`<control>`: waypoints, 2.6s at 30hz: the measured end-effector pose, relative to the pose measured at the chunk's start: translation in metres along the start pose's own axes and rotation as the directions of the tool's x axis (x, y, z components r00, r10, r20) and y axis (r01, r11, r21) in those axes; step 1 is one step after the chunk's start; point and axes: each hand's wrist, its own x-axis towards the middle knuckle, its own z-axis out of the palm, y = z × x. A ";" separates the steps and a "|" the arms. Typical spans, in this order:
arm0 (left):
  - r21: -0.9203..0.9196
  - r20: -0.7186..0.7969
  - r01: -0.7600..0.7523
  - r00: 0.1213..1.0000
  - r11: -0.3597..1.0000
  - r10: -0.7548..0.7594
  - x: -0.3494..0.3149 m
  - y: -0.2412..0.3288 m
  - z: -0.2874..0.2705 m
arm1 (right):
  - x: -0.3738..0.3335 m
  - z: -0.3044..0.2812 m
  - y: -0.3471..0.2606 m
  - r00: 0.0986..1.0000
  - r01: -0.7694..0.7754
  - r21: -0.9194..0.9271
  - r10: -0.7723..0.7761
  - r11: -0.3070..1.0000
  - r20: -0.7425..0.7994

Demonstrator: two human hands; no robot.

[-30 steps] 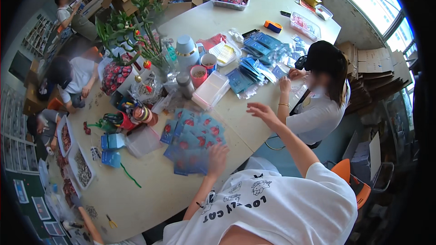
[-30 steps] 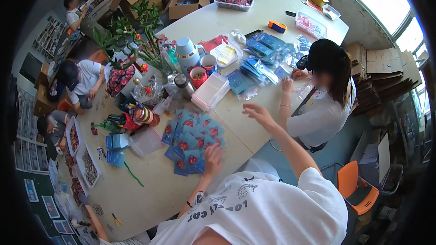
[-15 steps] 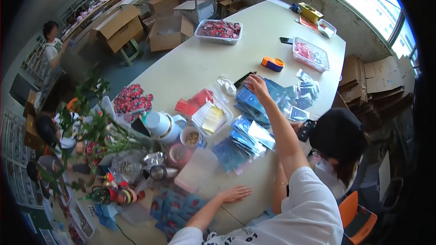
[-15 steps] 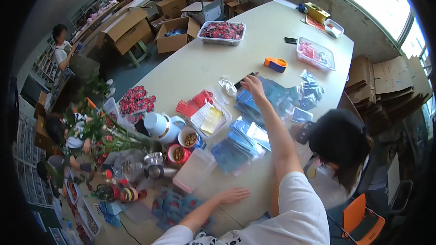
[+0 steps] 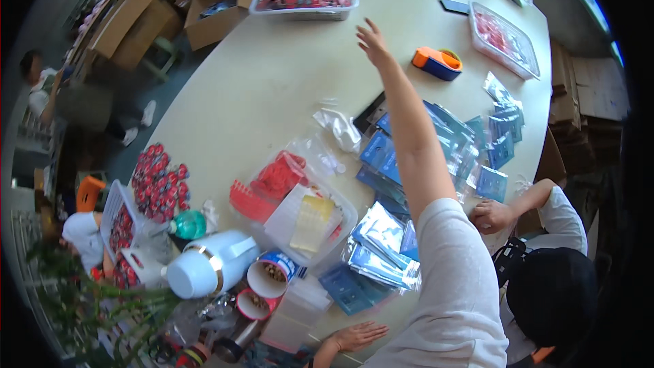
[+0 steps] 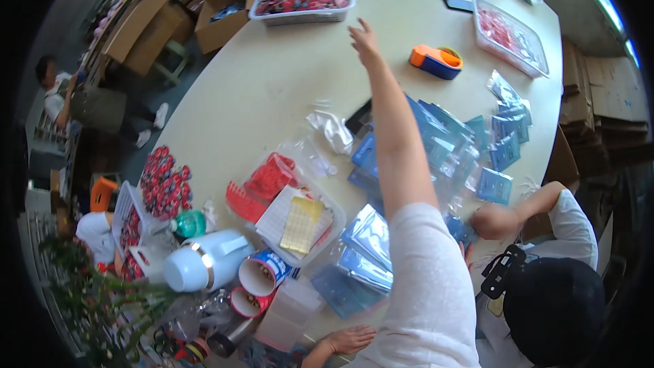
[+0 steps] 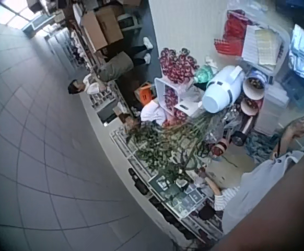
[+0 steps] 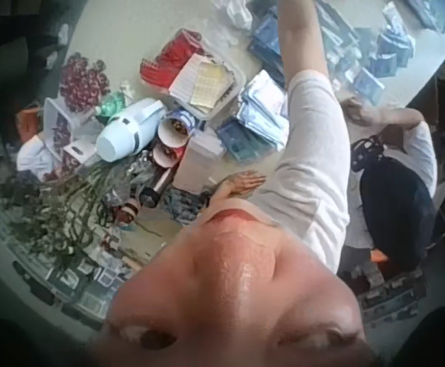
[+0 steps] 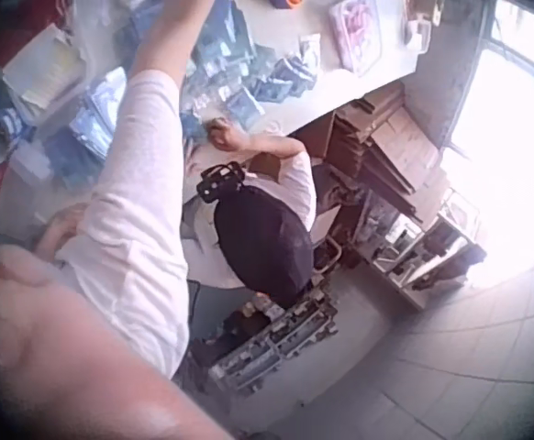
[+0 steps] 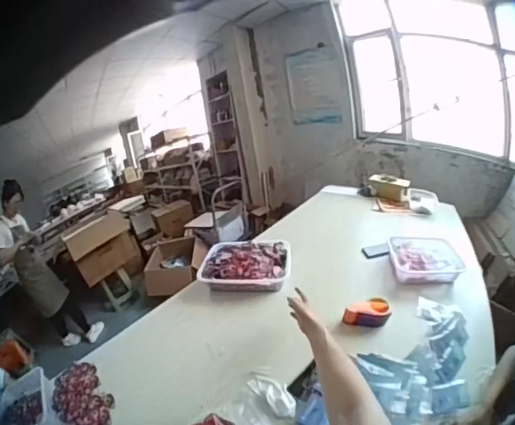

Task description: The person packages red heart-shaped keychains into clear plastic bags. They pick up a keychain, place it into a bag, and set the packaged item aside. The person repeats this process for multiple keychains, stacking the finished packages on the table.

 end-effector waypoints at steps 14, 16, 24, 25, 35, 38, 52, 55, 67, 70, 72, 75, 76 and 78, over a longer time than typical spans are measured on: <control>-0.103 0.093 0.097 0.992 0.990 -0.088 0.022 -0.017 -0.028 | 0.077 0.044 -0.003 0.919 0.191 -0.963 -0.310 -0.190 0.244; -0.098 0.113 0.117 0.988 0.988 -0.106 0.022 -0.019 -0.030 | 0.079 0.044 0.009 0.923 0.135 -0.956 -0.318 -0.262 0.217; -0.074 0.170 0.155 0.975 0.985 -0.140 0.021 -0.016 -0.024 | 0.051 0.058 0.003 0.844 0.256 -0.907 -0.381 -0.334 0.378; -0.071 0.186 0.148 0.973 0.986 -0.133 0.020 -0.015 -0.023 | 0.043 0.057 0.008 0.789 0.306 -0.896 -0.442 -0.320 0.427; -0.034 0.278 0.103 0.956 0.994 -0.090 0.000 0.002 -0.009 | -0.148 0.071 0.044 0.669 0.640 -0.763 -0.553 0.090 0.497; 0.020 0.323 0.099 0.941 0.995 -0.100 0.002 0.001 -0.014 | -0.189 0.063 0.046 0.683 0.702 -0.686 -0.452 0.191 0.573; 0.524 -0.642 0.429 0.766 0.736 0.011 0.091 0.040 -0.211 | -0.062 -0.087 -0.011 0.952 0.194 -0.847 -0.302 0.494 0.042; -0.125 -0.928 0.573 0.221 0.810 -0.299 0.163 -0.042 -0.328 | -0.041 -0.099 0.000 0.984 0.047 -0.899 -0.177 0.435 -0.034; -0.603 -0.701 0.563 -0.036 0.565 -0.712 0.254 -0.335 -0.422 | -0.048 -0.074 -0.001 0.995 0.086 -0.865 -0.093 0.495 0.046; -0.469 -0.773 0.617 0.060 0.632 -0.632 0.256 -0.329 -0.424 | -0.058 -0.077 -0.012 0.987 0.136 -0.829 -0.149 0.543 0.064; -0.430 -0.823 0.608 0.041 0.667 -0.567 0.234 -0.343 -0.439 | -0.072 -0.050 -0.028 0.978 0.199 -0.777 -0.168 0.597 0.122; -0.480 -0.762 0.578 0.098 0.660 -0.640 0.230 -0.328 -0.448 | -0.096 -0.043 -0.052 0.979 0.185 -0.787 -0.177 0.589 0.098; -0.490 -0.762 0.552 0.104 0.674 -0.639 0.232 -0.319 -0.446 | -0.104 -0.043 -0.059 0.971 0.215 -0.778 -0.215 0.591 0.105; -0.436 -0.827 0.515 0.095 0.738 -0.554 0.232 -0.295 -0.436 | -0.124 -0.043 -0.071 0.949 0.281 -0.757 -0.287 0.590 0.129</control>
